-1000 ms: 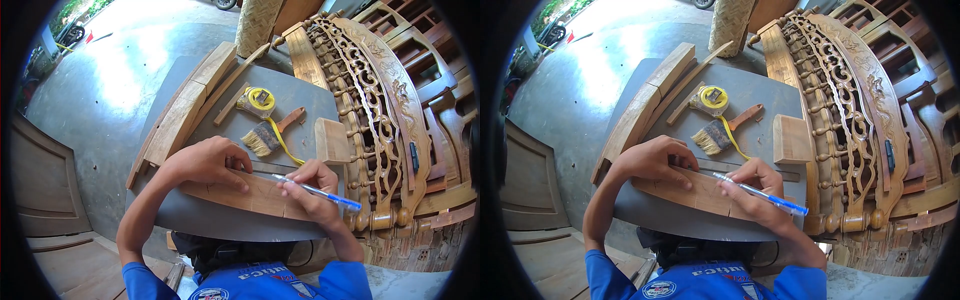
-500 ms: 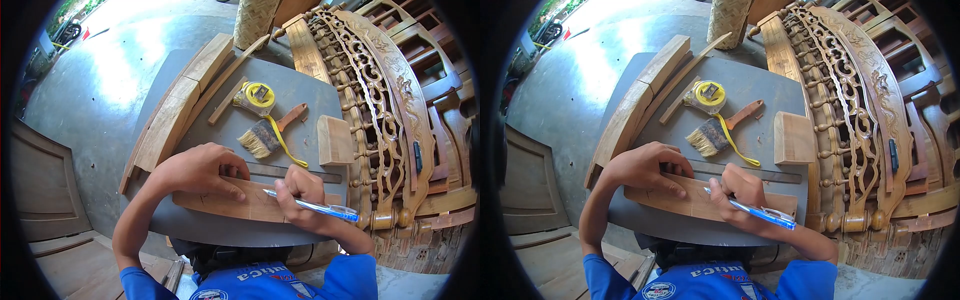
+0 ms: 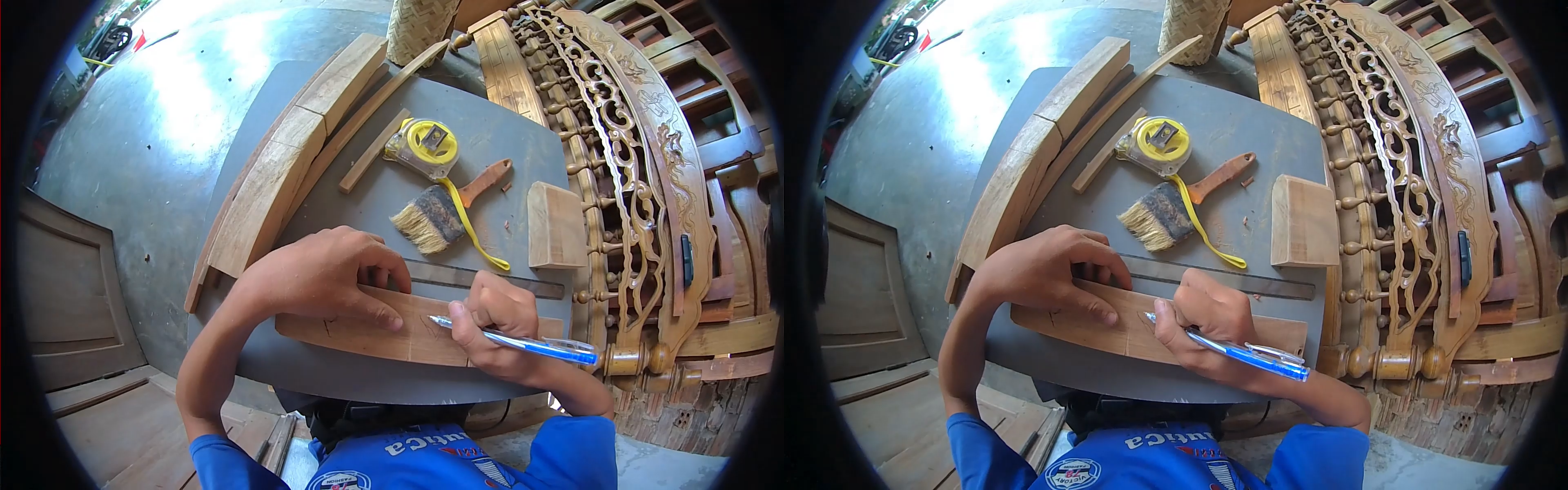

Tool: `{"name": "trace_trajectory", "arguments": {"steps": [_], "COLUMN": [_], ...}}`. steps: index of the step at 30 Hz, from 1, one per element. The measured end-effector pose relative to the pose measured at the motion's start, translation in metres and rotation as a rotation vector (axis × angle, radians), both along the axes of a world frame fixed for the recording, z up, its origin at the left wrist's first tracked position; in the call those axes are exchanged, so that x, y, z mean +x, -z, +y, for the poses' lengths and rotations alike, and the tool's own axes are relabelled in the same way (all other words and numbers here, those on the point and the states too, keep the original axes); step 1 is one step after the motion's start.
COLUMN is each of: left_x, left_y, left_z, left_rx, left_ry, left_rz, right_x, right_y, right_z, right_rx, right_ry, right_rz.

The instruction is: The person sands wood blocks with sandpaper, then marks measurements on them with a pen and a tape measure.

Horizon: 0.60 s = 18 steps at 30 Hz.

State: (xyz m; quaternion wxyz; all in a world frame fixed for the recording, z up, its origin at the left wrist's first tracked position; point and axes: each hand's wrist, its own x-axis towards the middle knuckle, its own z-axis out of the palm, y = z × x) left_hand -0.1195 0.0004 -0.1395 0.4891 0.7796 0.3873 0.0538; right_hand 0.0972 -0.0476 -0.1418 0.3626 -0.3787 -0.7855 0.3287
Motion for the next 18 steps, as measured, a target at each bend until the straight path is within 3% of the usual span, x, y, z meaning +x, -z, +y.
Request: {"name": "trace_trajectory", "arguments": {"steps": [10, 16, 18], "left_x": [0.000, -0.003, -0.001], "left_y": [-0.001, -0.003, -0.006], "left_z": [0.000, 0.000, 0.001], "left_rx": [-0.005, -0.048, -0.074], "left_ry": [-0.012, 0.023, 0.041], "left_rz": [0.039, 0.033, 0.067], "right_x": [0.003, 0.011, 0.012], "right_y": [-0.001, -0.009, -0.009], "right_z": [0.001, -0.010, -0.005], "right_rx": [-0.002, -0.161, -0.175], "right_ry": [0.029, 0.135, 0.048], "right_rz": [0.048, 0.036, 0.062]}}
